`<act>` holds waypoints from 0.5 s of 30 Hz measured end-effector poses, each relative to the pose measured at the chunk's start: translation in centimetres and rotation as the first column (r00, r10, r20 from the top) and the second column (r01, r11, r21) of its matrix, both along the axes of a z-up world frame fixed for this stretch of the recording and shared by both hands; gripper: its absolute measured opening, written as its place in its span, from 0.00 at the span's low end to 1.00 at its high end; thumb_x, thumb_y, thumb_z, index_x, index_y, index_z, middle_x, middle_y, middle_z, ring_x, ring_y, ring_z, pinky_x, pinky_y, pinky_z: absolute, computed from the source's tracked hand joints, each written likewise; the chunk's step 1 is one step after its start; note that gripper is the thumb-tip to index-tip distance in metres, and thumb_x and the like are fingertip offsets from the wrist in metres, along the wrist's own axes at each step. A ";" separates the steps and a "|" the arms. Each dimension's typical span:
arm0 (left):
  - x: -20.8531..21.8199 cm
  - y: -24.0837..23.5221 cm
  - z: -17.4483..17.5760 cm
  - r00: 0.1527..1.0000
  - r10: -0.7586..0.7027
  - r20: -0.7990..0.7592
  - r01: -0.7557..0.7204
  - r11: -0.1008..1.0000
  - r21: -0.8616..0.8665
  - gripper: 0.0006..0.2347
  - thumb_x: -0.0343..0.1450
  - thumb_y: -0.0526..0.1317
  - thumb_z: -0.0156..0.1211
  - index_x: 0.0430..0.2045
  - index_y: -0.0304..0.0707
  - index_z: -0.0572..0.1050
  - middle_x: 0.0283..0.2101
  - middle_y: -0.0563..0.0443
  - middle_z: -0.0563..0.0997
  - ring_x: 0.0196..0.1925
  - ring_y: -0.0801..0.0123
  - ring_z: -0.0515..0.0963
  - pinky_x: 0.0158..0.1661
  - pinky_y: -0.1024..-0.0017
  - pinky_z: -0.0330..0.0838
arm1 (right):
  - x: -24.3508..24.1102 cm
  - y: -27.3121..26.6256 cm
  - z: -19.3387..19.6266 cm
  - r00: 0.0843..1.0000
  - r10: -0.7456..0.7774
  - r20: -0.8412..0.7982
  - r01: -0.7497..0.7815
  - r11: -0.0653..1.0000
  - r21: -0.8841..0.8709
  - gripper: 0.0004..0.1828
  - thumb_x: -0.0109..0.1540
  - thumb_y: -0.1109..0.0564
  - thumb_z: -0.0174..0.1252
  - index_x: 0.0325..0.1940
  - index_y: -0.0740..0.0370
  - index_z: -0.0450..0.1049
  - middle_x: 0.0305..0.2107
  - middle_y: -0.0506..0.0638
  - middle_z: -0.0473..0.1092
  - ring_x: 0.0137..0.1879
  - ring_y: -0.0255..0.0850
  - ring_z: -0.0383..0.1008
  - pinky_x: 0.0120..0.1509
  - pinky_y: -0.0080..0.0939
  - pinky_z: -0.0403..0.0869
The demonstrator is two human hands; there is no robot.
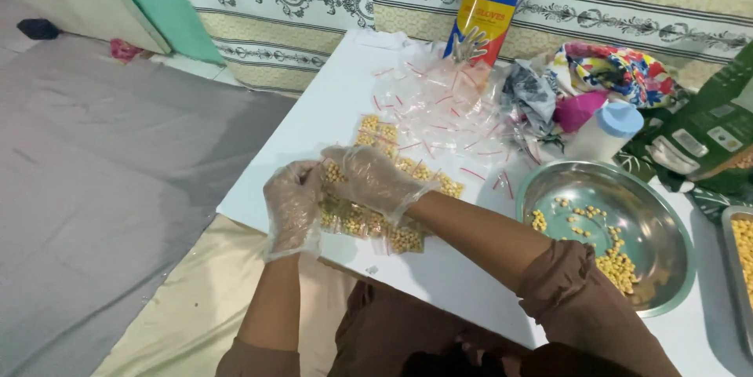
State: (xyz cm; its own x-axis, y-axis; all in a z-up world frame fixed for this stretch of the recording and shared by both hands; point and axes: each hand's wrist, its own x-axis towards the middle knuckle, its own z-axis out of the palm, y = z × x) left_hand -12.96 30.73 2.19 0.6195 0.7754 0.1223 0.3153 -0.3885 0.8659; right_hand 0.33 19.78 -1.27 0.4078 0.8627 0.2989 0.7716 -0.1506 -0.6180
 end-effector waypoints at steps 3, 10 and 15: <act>-0.6 1.1 -0.4 0.998 -0.011 -0.059 0.009 1.000 -0.024 0.07 0.69 0.44 0.67 0.36 0.48 0.84 0.35 0.45 0.79 0.41 0.58 0.83 0.38 0.64 0.80 | -2.3 0.0 2.8 0.995 0.029 0.096 -0.024 0.998 -0.052 0.33 0.63 0.43 0.59 0.69 0.58 0.65 0.41 0.60 0.76 0.46 0.47 0.78 0.45 0.40 0.79; -1.2 2.7 -3.0 0.973 -0.069 -0.219 0.111 0.976 0.186 0.09 0.70 0.46 0.63 0.38 0.47 0.84 0.36 0.42 0.82 0.45 0.50 0.83 0.44 0.57 0.80 | -1.5 3.2 0.4 0.997 0.074 0.026 -0.065 0.968 -0.243 0.24 0.65 0.41 0.53 0.60 0.55 0.69 0.34 0.47 0.73 0.44 0.37 0.76 0.49 0.27 0.68; -0.8 4.4 -4.8 0.949 -0.073 -0.306 0.213 0.867 0.452 0.08 0.69 0.42 0.62 0.37 0.44 0.84 0.32 0.40 0.82 0.42 0.47 0.83 0.44 0.53 0.80 | -0.3 2.6 -0.7 0.612 0.216 -0.761 -0.182 0.975 0.131 0.14 0.67 0.45 0.50 0.46 0.56 0.67 0.29 0.46 0.68 0.39 0.37 0.72 0.50 0.34 0.69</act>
